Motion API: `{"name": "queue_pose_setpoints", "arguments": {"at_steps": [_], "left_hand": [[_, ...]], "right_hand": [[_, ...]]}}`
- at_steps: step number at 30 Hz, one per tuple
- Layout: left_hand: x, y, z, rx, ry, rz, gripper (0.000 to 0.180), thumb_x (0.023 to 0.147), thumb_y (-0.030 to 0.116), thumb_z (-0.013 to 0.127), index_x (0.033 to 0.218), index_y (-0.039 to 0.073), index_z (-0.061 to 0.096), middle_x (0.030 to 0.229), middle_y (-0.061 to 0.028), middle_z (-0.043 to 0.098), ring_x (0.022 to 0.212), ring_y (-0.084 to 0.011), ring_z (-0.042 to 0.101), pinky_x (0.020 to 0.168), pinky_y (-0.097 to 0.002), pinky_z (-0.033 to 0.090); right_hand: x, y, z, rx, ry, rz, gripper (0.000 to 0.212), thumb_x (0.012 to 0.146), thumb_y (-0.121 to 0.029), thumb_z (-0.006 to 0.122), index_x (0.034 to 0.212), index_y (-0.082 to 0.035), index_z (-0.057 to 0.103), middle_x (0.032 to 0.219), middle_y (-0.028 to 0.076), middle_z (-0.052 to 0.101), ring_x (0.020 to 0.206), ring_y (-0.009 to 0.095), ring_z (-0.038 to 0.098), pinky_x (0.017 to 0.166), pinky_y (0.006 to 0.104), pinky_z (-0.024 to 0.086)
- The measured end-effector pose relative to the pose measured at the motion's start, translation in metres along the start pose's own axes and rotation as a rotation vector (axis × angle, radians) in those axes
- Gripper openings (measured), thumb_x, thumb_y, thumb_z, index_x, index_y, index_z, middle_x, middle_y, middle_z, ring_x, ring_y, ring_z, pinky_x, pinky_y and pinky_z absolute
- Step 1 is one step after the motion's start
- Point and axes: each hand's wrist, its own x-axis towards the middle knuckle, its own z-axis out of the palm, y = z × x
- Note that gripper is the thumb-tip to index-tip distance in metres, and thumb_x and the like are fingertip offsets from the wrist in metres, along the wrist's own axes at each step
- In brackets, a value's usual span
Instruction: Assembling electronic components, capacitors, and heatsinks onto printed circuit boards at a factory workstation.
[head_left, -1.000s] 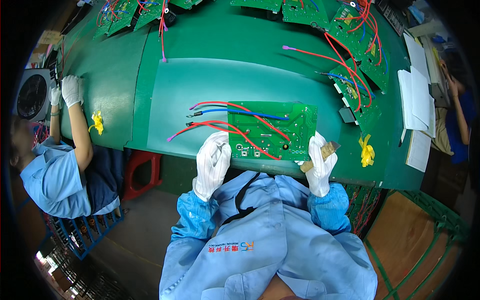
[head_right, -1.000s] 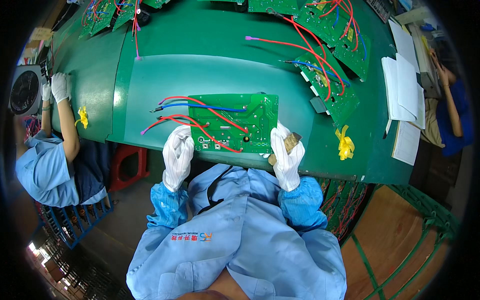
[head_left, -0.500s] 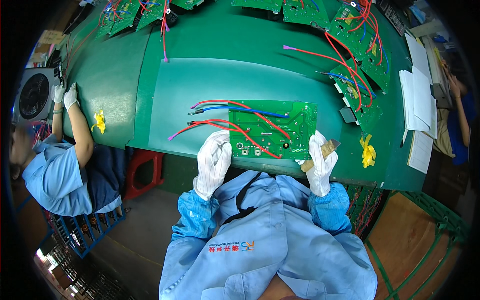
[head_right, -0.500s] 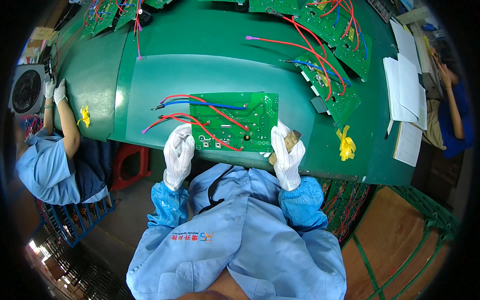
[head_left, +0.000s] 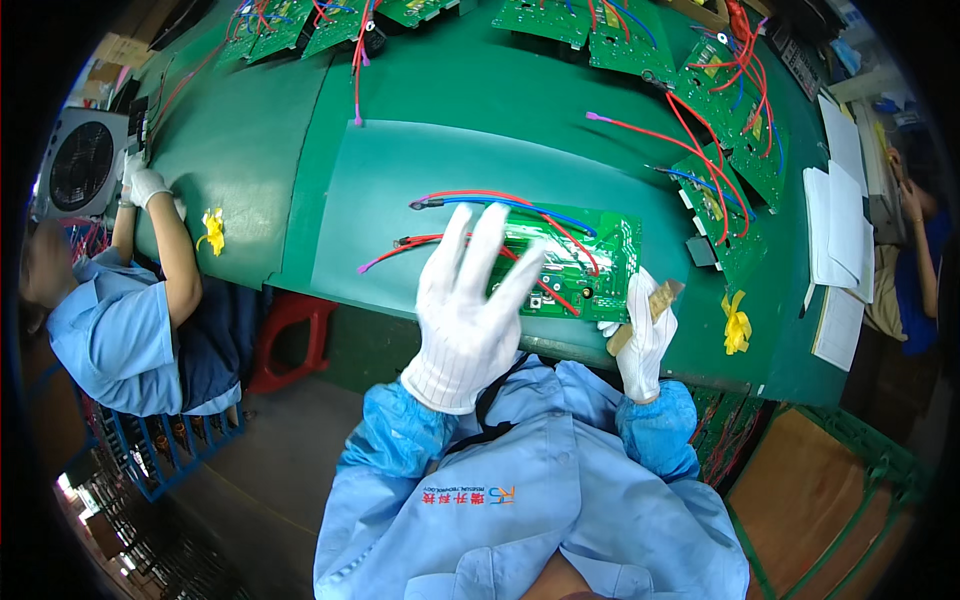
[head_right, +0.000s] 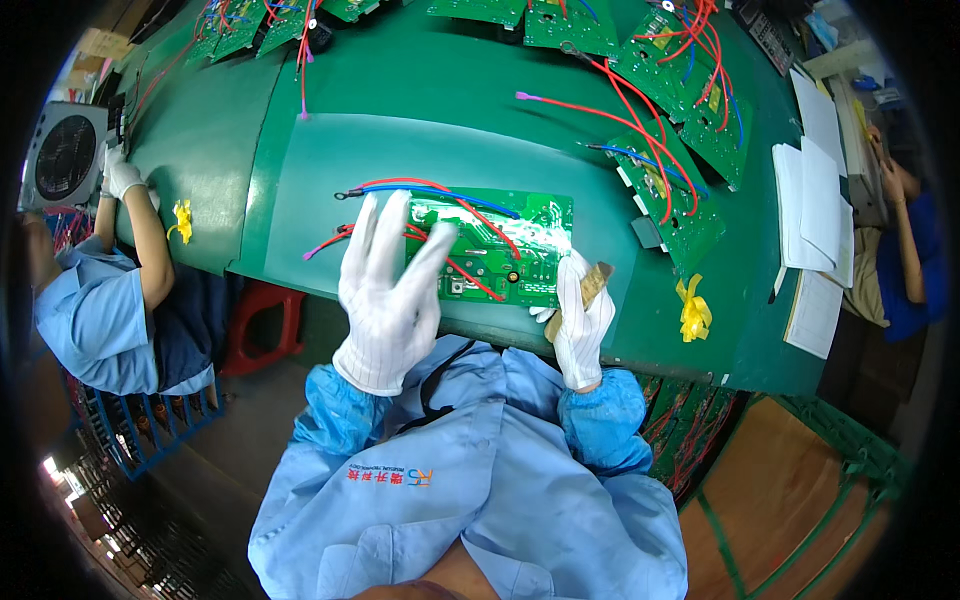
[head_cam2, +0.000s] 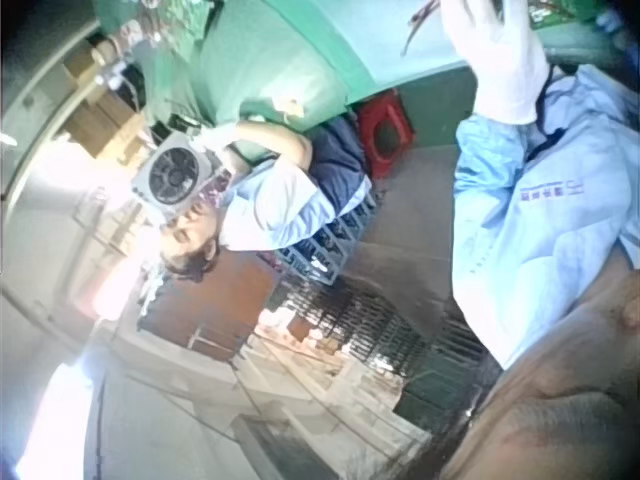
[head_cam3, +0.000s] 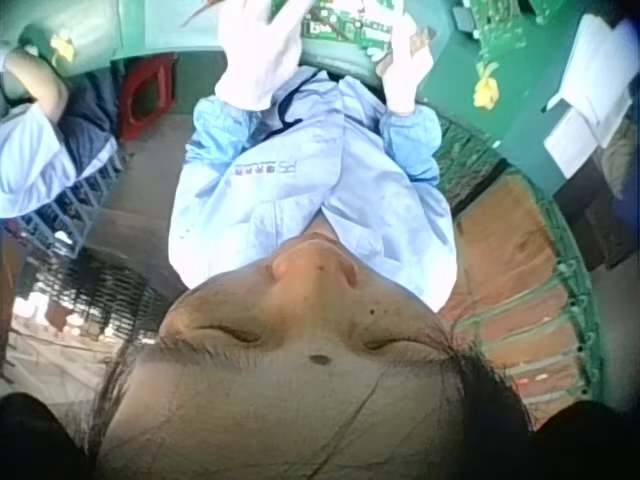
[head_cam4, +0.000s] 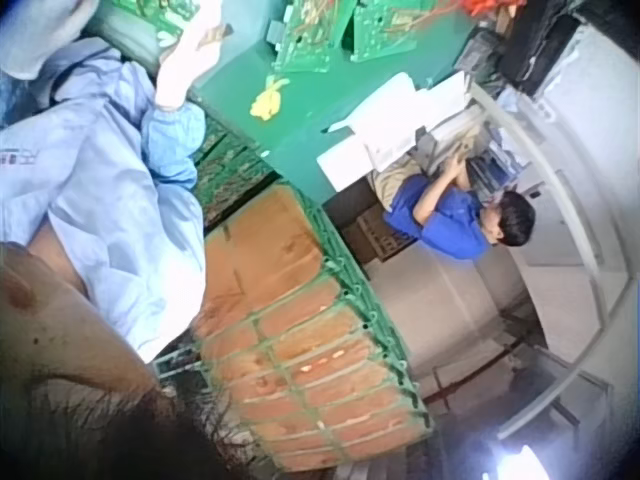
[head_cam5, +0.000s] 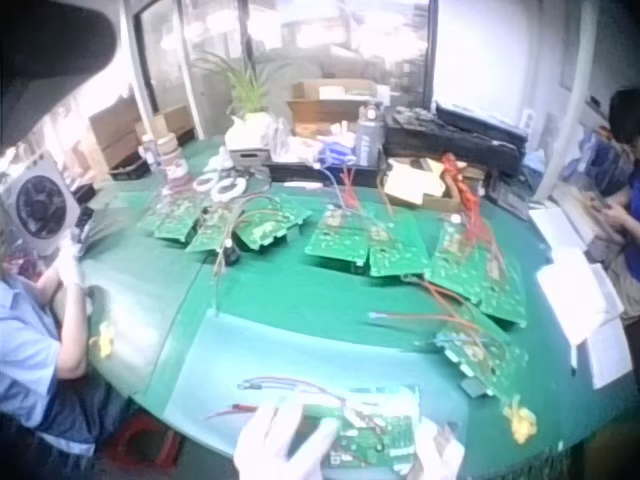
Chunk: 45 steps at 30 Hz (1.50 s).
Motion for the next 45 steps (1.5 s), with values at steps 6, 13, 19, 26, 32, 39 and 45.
{"name": "queue_pose_setpoints", "arguments": {"at_steps": [6, 13, 19, 26, 32, 39, 45], "left_hand": [[0.040, -0.002, 0.020, 0.111, -0.070, 0.346, 0.046, 0.077, 0.007, 0.068, 0.123, 0.017, 0.069, 0.147, -0.0074, 0.050, 0.134, -0.0354, 0.047, 0.110, -0.0522, 0.041], [0.048, -0.003, 0.027, 0.104, 0.264, 0.354, 0.022, 0.079, 0.008, 0.074, 0.101, 0.007, 0.069, 0.126, -0.0048, 0.066, 0.120, -0.0297, 0.060, 0.102, -0.0471, 0.049], [0.017, -0.025, 0.004, 0.265, 0.339, 0.227, 0.022, 0.077, 0.006, 0.072, 0.098, 0.013, 0.068, 0.126, -0.0064, 0.067, 0.115, -0.0339, 0.064, 0.091, -0.0448, 0.053], [-0.050, -0.016, 0.002, 0.114, 0.122, 0.025, 0.040, 0.080, 0.003, 0.068, 0.119, 0.009, 0.066, 0.127, -0.0098, 0.065, 0.119, -0.0309, 0.064, 0.097, -0.0429, 0.048], [-0.076, -0.010, 0.001, 0.100, 0.092, -0.085, 0.037, 0.085, 0.009, 0.065, 0.121, 0.001, 0.064, 0.128, -0.0206, 0.060, 0.123, -0.0388, 0.058, 0.099, -0.0480, 0.046], [-0.101, -0.019, 0.003, -0.104, 0.035, 0.085, 0.040, 0.070, -0.005, 0.060, 0.109, 0.001, 0.066, 0.101, -0.0160, 0.070, 0.094, -0.0357, 0.070, 0.081, -0.0436, 0.057], [-0.111, -0.040, -0.001, -0.011, 0.025, -0.072, 0.061, 0.071, -0.013, 0.057, 0.131, -0.001, 0.060, 0.126, -0.0207, 0.065, 0.117, -0.0397, 0.064, 0.095, -0.0461, 0.053]], "right_hand": [[-0.001, 0.003, 0.001, -0.017, -0.012, -0.030, 0.031, 0.107, -0.015, 0.048, 0.124, 0.006, 0.064, 0.114, 0.010, 0.068, 0.093, 0.014, 0.063, 0.084, 0.0284, 0.050], [-0.002, 0.016, 0.004, -0.080, 0.011, -0.083, 0.032, 0.106, -0.016, 0.050, 0.126, 0.006, 0.062, 0.117, 0.010, 0.067, 0.098, 0.015, 0.064, 0.084, 0.0299, 0.051], [0.001, 0.023, 0.000, -0.625, -0.057, -0.615, 0.036, 0.092, 0.005, 0.059, 0.128, 0.002, 0.062, 0.119, 0.020, 0.067, 0.099, 0.035, 0.068, 0.080, 0.0415, 0.056], [0.004, 0.018, 0.000, -0.690, -0.029, -0.721, 0.036, 0.090, 0.006, 0.061, 0.126, 0.003, 0.063, 0.118, 0.022, 0.067, 0.096, 0.035, 0.068, 0.077, 0.0399, 0.057], [0.001, 0.022, 0.001, -0.522, -0.071, -0.556, 0.035, 0.092, 0.005, 0.059, 0.127, 0.003, 0.062, 0.119, 0.022, 0.066, 0.094, 0.035, 0.069, 0.078, 0.0407, 0.057], [0.005, 0.031, -0.004, -0.591, -0.038, -0.558, 0.031, 0.101, -0.004, 0.054, 0.131, -0.001, 0.061, 0.119, 0.019, 0.066, 0.088, 0.028, 0.068, 0.064, 0.0331, 0.056], [0.017, -0.032, -0.004, -0.154, -0.035, -0.009, 0.036, 0.103, -0.008, 0.054, 0.138, -0.005, 0.060, 0.094, 0.008, 0.068, 0.059, 0.012, 0.057, 0.058, 0.0285, 0.049]]}}
